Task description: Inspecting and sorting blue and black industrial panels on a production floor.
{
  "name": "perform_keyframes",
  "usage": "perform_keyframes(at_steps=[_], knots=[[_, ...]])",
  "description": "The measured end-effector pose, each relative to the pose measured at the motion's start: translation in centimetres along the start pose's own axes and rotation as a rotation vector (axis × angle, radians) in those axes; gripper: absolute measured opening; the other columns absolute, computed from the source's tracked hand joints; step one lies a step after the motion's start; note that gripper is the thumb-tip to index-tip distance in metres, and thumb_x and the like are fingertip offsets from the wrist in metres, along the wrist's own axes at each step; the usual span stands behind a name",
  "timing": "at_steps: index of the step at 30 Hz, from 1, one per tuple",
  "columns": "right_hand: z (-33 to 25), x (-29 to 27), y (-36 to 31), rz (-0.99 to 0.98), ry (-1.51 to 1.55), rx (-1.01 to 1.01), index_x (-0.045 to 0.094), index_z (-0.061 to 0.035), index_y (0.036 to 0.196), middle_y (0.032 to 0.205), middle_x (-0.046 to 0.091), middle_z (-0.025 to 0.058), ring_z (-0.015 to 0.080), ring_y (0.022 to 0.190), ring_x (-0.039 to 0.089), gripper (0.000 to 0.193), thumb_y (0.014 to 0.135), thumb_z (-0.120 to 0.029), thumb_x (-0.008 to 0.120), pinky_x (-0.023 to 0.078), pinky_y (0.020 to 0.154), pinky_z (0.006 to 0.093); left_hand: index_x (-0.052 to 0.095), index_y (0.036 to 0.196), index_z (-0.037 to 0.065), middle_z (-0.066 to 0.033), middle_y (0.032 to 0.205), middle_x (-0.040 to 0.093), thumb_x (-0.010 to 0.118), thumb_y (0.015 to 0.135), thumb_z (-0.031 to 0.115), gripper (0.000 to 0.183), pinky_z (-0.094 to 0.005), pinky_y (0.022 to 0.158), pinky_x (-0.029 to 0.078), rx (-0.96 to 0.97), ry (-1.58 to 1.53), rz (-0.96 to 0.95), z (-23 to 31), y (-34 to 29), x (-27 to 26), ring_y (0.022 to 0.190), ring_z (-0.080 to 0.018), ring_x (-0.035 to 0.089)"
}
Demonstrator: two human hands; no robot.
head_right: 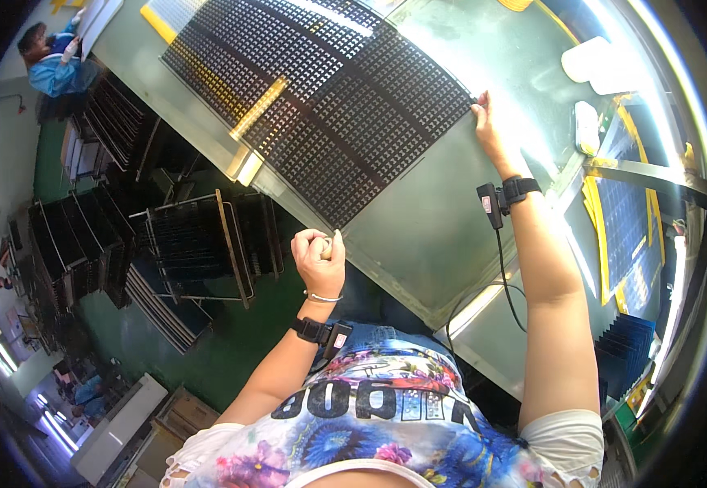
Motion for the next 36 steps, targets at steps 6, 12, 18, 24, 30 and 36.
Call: perform_keyframes(at_steps=[6,12,18,24,30,36], knots=[[-0.3,0.2,0.1,-0.055,-0.013,0.037,0.048,-0.0028,0.09,0.074,0.054,0.0114,0.0226,0.067,0.053,0.013,0.083,-0.01,0.056,0.043,0.065,0.0317,0.046,0.06,0.003,-0.008,0.075,0.049,0.069,0.067,0.005,0.024,-0.0369,0.065,0.038,0.01,0.028,0.018,0.0,-0.1,0.1,0.073,-0.0257,0.046],[-0.3,0.1,0.0,-0.027,-0.025,0.014,0.048,-0.0032,0.088,0.072,0.053,0.0113,0.0224,0.064,0.052,0.013,0.082,-0.011,0.056,0.042,0.062,0.0322,0.043,0.059,0.005,-0.0086,0.077,0.047,0.07,0.066,0.005,0.027,-0.0377,0.064,0.038,0.05,0.088,0.024,0.5,-0.1,0.4,0.072,-0.0264,0.045],[-1.2,-0.5,-0.7,0.03,-0.046,0.005,0.05,-0.0045,0.084,0.073,0.055,0.011,0.0279,0.068,0.054,0.015,0.078,-0.014,0.061,0.043,0.064,0.0367,0.042,0.059,0.007,-0.0083,0.077,0.046,0.068,0.065,0.008,0.027,-0.0387,0.062,0.039,0.091,0.2,0.023,0.6,-0.3,0.9,0.072,-0.0277,0.046],[-13.3,3.4,-8.7,-0.177,-0.01,-0.489,0.05,-0.0089,0.073,0.065,0.049,0.0091,0.0295,0.066,0.05,0.018,0.063,-0.011,0.065,0.041,0.062,0.0408,0.043,0.06,0.007,-0.0085,0.078,0.047,0.068,0.066,0.011,0.026,-0.0388,0.063,0.04,0.089,0.245,0.018,0.2,-0.3,0.7,0.073,-0.0276,0.047],[-20.3,6.8,-15.1,-0.466,0.025,-0.37,0.054,-0.0093,0.072,0.081,0.049,0.0055,0.0241,0.084,0.048,0.013,0.067,-0.018,0.063,0.038,0.069,0.0362,0.047,0.06,0.003,-0.0103,0.081,0.047,0.065,0.068,0.019,0.025,-0.0375,0.067,0.04,0.067,0.14,-0.181,0.6,0.2,0.2,0.076,-0.0276,0.046],[-21.0,7.7,-14.1,-0.732,-0.112,-0.253,0.063,-0.0116,0.073,0.085,0.053,0.0055,0.0239,0.09,0.05,0.012,0.065,-0.02,0.066,0.04,0.073,0.0365,0.057,0.068,0.003,-0.0101,0.085,0.048,0.065,0.069,0.019,0.018,-0.0367,0.071,0.039,0.084,0.022,-0.279,0.3,0.4,-0.9,0.081,-0.0275,0.047]])
Point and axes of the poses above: each hand's wrist, its own y-axis towards the middle knuckle, its own x-axis out of the palm, z = x × y, the point moved 6 cm from there along y, towards the middle knuckle
